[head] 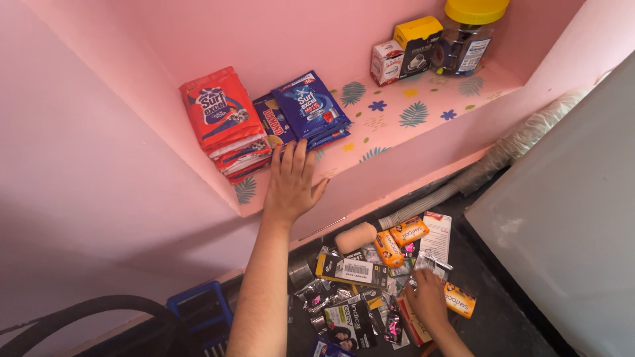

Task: The person organizes various household supplies on a pink shelf. They pick up detergent packets, soap bars, and small boxes from the floor and place them neatly on the shelf.

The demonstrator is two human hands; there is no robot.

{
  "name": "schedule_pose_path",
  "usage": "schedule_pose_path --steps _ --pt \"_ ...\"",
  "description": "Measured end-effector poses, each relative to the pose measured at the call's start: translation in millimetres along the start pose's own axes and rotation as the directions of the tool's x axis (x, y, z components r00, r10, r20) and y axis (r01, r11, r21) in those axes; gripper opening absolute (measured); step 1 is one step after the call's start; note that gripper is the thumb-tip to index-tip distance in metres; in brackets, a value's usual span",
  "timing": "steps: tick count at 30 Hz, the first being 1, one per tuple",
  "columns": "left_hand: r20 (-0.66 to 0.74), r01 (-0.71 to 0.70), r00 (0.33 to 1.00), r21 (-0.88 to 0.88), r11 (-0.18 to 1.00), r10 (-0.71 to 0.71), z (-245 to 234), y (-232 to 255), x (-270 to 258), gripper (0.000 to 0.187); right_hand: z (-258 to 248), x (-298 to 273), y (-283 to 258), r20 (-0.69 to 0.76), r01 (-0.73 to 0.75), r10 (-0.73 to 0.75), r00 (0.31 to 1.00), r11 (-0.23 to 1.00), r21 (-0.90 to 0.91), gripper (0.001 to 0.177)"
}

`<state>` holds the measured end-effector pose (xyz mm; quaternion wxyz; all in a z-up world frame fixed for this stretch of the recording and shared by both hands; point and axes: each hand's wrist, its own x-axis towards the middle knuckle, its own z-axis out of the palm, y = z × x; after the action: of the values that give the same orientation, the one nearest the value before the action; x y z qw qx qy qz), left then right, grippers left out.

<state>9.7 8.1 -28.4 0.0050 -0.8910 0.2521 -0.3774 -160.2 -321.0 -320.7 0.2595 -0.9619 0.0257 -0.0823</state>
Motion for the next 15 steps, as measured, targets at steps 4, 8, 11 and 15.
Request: schedule_pose_path --steps 4,8,11,15 --pt "-0.002 -0.001 1.000 0.002 1.000 0.001 0.7 0.6 1.0 0.070 8.3 40.9 -22.4 -0.059 0.054 -0.053 0.997 0.998 0.021 0.059" --pt "-0.007 -0.005 1.000 0.011 1.000 0.006 0.8 0.7 -0.7 0.070 25.7 58.4 -34.7 0.032 -0.048 0.047 0.998 0.999 0.023 0.072" --pt "0.001 -0.004 1.000 0.013 1.000 0.004 1.6 0.1 -0.1 0.071 31.5 60.5 -32.7 0.040 -0.025 0.027 0.999 0.999 -0.029 0.066" --pt "-0.010 -0.013 1.000 0.021 1.000 0.013 2.0 0.2 -1.0 0.070 32.8 62.0 -17.9 0.028 -0.026 0.025 0.999 0.999 0.034 0.056"
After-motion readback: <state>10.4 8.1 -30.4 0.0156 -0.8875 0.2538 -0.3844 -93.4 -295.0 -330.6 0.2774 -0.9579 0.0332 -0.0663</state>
